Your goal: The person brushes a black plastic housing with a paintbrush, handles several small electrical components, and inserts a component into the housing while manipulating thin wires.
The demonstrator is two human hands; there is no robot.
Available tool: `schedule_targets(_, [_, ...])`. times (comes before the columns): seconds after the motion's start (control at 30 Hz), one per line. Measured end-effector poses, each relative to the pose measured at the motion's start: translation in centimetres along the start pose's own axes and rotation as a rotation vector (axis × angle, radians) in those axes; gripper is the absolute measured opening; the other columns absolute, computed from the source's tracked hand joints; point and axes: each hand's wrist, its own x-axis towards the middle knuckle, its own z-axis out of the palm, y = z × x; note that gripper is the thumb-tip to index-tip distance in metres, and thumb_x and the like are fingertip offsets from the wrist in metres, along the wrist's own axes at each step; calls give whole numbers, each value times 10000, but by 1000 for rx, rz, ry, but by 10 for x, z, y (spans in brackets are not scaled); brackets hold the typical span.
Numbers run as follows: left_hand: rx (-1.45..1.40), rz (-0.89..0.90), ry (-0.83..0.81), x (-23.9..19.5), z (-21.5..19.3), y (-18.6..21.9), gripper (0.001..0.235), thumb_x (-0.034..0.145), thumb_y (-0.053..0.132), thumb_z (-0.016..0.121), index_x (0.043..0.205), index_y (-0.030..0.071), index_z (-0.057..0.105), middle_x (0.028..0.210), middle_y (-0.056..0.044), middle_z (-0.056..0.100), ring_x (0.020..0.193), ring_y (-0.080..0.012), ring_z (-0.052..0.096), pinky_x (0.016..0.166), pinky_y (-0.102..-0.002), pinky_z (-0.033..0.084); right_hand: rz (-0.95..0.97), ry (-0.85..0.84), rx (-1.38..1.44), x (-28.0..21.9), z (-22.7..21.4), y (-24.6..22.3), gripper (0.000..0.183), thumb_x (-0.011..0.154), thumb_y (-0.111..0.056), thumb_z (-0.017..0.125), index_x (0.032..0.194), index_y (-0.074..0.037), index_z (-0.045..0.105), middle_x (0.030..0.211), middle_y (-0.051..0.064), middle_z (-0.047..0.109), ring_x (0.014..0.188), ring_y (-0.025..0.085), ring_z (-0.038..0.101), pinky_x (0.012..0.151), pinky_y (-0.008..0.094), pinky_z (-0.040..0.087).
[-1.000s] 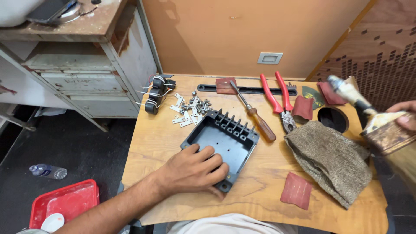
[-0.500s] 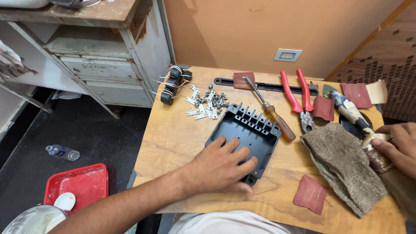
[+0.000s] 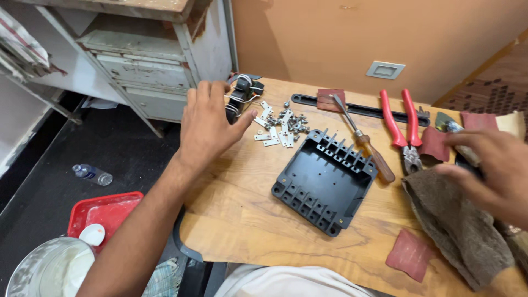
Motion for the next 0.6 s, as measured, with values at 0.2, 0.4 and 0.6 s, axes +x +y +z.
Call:
schedule_targets(0.2, [-85,-207,-210,-1,34,-33,510,817,368,843,1025,-47,631,1034,-256,670,1012,-439,633,889,-517,500,42,-403,-126,62,-18,-129,496,870,-565,676,1198,-193,698,951,20,720,895,218,710,804,365,559])
schedule_targets(0.4, [-247,-140,-20,-14,35,-46,430,844,220,816,1137,-43,645,1063,-232,674,1001,-421,656,881,-481,518,-152,-196,-21,69,-18,-141,410,842,-450,687,1049,-98,723,863,78,714,788,294,699,696,417,543])
schedule_targets(0.6, [-317,-118,84,-19,6,-29,429,872,139,829,1215,-37,640,1063,-228,657,967,-413,655,840,-454,527,141,41,95,-11,-1,-33,374,860,-368,765,1036,-42,711,926,124,725,809,283,701,707,397,544])
